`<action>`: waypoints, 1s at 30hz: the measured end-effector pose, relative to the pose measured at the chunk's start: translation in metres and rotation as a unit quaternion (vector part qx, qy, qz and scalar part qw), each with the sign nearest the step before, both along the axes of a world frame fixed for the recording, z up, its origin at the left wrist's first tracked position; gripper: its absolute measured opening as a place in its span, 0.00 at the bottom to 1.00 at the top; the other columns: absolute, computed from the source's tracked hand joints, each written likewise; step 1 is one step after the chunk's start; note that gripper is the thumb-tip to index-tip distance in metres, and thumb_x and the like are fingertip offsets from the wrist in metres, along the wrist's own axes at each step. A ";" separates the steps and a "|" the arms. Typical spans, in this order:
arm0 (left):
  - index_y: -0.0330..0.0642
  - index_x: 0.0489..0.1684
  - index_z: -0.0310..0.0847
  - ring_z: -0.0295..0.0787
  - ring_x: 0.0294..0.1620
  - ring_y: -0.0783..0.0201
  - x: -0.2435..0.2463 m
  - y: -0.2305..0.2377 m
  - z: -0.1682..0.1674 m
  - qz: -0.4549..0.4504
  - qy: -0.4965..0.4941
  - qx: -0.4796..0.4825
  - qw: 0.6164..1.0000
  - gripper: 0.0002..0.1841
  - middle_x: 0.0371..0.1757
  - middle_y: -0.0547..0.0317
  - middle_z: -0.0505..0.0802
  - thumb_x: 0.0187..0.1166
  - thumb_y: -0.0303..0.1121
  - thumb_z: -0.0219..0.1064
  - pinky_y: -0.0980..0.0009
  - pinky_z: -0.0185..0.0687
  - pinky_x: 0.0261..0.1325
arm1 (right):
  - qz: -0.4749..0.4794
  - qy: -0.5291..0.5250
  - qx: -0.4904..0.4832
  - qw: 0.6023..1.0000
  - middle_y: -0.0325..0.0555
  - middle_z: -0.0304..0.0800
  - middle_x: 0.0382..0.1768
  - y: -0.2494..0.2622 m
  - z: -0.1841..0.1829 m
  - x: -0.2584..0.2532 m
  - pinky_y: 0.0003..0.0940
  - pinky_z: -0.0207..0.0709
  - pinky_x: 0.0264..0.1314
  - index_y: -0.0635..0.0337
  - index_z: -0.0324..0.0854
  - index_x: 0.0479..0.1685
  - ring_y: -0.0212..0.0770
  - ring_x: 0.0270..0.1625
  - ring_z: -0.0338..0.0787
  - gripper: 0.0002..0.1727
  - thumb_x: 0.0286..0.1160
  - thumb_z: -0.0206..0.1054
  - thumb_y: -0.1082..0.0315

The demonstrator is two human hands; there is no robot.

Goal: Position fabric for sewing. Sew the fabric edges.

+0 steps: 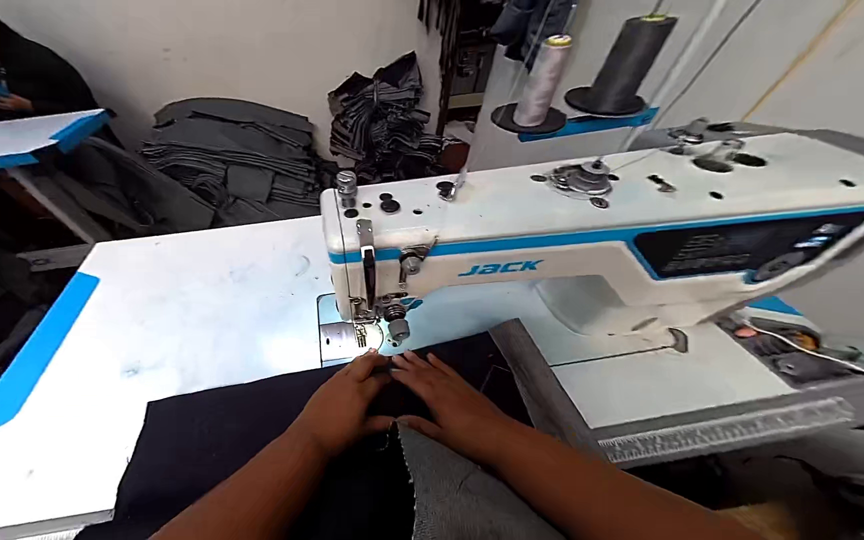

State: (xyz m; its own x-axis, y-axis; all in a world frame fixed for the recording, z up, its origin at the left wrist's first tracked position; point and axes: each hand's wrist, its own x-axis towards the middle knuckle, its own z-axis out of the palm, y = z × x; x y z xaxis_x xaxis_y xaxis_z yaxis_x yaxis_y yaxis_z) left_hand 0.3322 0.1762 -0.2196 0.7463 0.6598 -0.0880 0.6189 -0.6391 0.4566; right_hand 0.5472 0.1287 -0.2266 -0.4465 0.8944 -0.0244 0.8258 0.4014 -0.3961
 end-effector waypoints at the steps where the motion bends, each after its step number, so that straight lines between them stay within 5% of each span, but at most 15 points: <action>1: 0.37 0.78 0.78 0.60 0.92 0.50 -0.002 -0.006 0.001 0.032 -0.002 -0.017 0.999 0.30 0.86 0.44 0.75 0.81 0.46 0.70 0.56 0.53 0.93 | 0.019 -0.004 -0.013 1.000 0.49 0.61 0.92 0.003 -0.004 0.000 0.53 0.36 0.98 0.55 0.66 0.89 0.47 0.97 0.51 0.38 0.88 0.52 0.39; 9: 0.38 0.61 0.89 0.74 0.85 0.52 -0.020 0.011 -0.009 0.108 -0.082 0.000 0.991 0.30 0.78 0.47 0.84 0.65 0.50 0.82 0.56 0.71 0.83 | 0.053 -0.033 -0.072 0.995 0.41 0.53 0.95 0.036 0.000 -0.004 0.52 0.25 0.97 0.40 0.60 0.93 0.44 0.98 0.42 0.39 0.82 0.65 0.45; 16: 0.37 0.62 0.89 0.69 0.88 0.57 -0.030 0.030 -0.004 0.099 -0.060 -0.006 0.993 0.28 0.80 0.49 0.82 0.68 0.47 0.81 0.58 0.65 0.87 | 0.038 -0.046 -0.035 0.998 0.39 0.58 0.94 0.051 -0.003 -0.017 0.50 0.28 0.98 0.41 0.64 0.91 0.43 0.98 0.42 0.40 0.79 0.64 0.38; 20: 0.35 0.58 0.90 0.79 0.81 0.51 -0.032 0.034 -0.014 0.067 -0.096 0.046 0.992 0.26 0.75 0.45 0.86 0.61 0.39 0.86 0.50 0.77 0.78 | 0.025 -0.018 0.012 0.999 0.43 0.66 0.90 0.046 -0.007 -0.020 0.56 0.38 0.96 0.43 0.71 0.88 0.50 0.96 0.53 0.39 0.76 0.69 0.41; 30: 0.34 0.62 0.87 0.69 0.88 0.56 -0.030 0.033 -0.005 0.076 -0.062 -0.006 0.995 0.28 0.80 0.47 0.82 0.68 0.44 0.82 0.57 0.64 0.88 | 0.018 -0.036 -0.002 0.999 0.40 0.61 0.92 0.048 -0.007 -0.020 0.53 0.35 0.97 0.43 0.68 0.89 0.47 0.97 0.47 0.41 0.76 0.69 0.40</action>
